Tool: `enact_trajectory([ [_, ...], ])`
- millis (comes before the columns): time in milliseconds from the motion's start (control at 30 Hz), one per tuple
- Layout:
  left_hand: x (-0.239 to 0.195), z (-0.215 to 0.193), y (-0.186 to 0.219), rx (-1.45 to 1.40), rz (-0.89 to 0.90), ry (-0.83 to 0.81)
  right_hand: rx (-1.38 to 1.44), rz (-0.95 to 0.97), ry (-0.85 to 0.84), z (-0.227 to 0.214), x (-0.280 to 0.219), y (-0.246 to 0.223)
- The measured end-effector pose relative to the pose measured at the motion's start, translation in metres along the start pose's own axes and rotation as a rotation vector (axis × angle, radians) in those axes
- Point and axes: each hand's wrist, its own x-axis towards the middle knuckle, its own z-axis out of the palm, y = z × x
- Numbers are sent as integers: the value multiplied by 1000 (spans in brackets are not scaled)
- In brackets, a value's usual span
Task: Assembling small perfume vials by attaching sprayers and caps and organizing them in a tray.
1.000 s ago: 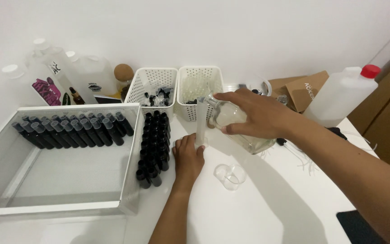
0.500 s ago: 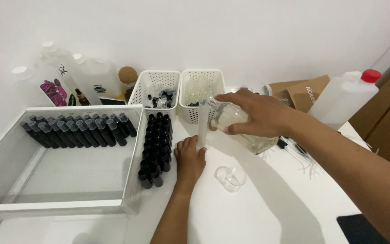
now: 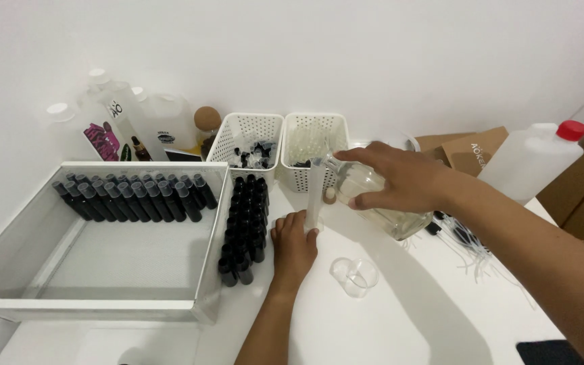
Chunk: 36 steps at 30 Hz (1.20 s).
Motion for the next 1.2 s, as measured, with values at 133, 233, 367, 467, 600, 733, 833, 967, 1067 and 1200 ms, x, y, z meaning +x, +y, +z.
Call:
enact_trajectory([
  [133, 0, 0, 0, -21, 13, 12, -8, 5, -5, -2, 2, -2],
  [233, 0, 0, 0, -42, 15, 14, -10, 23, -14, -9, -3, -9],
  [367, -2, -6, 4, -60, 18, 12, -18, 28, -33, -20, -12, -20],
  [467, 1, -1, 1, -52, -1, -2, 1, 22, -30, -21, -10, -19],
  [600, 0, -4, 2, -85, -7, -16, -47, 3, -23, -23, -9, -21],
  [733, -2, -8, 5, -75, -12, -27, -26, 10, -25, -23, -6, -19],
  [833, -3, -10, 6, -78, -11, -28, -40, 9, -38, -22, -2, -16],
  [967, -1, -7, 5, -46, 1, -6, -29, 9, -33, -21, 2, -13],
  [1067, -2, -6, 4, -50, 0, -16, -27, 2, -43, -24, 0, -14],
  [1200, -1, -8, 6, -52, -7, -19, -19, 21, -43, -27, 0, -17],
])
